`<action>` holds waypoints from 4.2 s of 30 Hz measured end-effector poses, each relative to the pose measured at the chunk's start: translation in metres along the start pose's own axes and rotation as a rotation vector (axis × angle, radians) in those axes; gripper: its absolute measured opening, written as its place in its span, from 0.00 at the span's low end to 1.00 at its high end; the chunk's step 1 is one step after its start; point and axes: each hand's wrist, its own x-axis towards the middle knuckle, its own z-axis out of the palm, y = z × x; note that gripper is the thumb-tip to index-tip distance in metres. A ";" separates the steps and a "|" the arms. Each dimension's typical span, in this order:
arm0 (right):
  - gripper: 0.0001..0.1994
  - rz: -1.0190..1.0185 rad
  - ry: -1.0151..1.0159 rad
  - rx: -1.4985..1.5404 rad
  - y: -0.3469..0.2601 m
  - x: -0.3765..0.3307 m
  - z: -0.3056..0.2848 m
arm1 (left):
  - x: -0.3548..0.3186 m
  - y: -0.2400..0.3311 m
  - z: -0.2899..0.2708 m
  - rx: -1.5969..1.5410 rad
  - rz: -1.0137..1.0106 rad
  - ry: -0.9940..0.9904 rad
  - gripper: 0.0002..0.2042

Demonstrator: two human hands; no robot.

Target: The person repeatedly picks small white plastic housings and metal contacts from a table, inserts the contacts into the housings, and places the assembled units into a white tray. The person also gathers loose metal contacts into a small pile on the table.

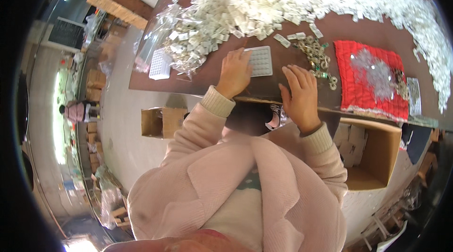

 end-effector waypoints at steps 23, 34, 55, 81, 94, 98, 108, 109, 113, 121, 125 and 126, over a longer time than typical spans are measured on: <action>0.06 -0.336 -0.065 -0.031 -0.020 -0.021 0.054 | -0.053 -0.013 -0.012 -0.466 -0.025 0.115 0.17; 0.10 0.092 0.245 -0.044 0.025 -0.036 -0.030 | -0.050 0.026 -0.034 -0.457 0.061 0.216 0.12; 0.19 0.491 0.196 0.426 0.048 -0.054 -0.063 | -0.002 0.140 0.018 -1.420 -0.210 -0.431 0.10; 0.12 0.596 0.370 1.231 0.055 -0.057 -0.055 | 0.018 0.138 0.023 -1.222 -0.067 -0.275 0.25; 0.10 0.719 0.263 1.390 0.043 -0.051 -0.064 | 0.010 0.135 0.009 -1.412 -0.088 -0.433 0.18; 0.11 0.654 0.236 1.209 0.033 -0.049 -0.063 | 0.005 0.131 0.003 -1.480 -0.107 -0.433 0.17; 0.10 0.658 0.143 1.222 0.020 -0.045 -0.063 | 0.007 0.123 -0.006 -0.819 0.495 0.155 0.11; 0.10 0.638 0.141 1.211 0.020 -0.045 -0.063 | 0.008 0.121 -0.009 -0.786 0.519 0.167 0.11; 0.10 0.568 0.192 1.172 0.016 -0.045 -0.063 | 0.011 0.118 -0.018 -0.693 0.597 0.241 0.12; 0.11 0.462 0.280 1.018 0.003 -0.039 -0.065 | 0.008 0.119 -0.019 -0.767 0.568 0.182 0.12; 0.10 0.456 0.392 0.980 0.004 -0.037 -0.062 | 0.008 0.117 -0.022 -0.756 0.602 0.203 0.11; 0.10 0.480 0.427 1.017 0.005 -0.036 -0.060 | 0.008 0.117 -0.023 -0.744 0.615 0.208 0.11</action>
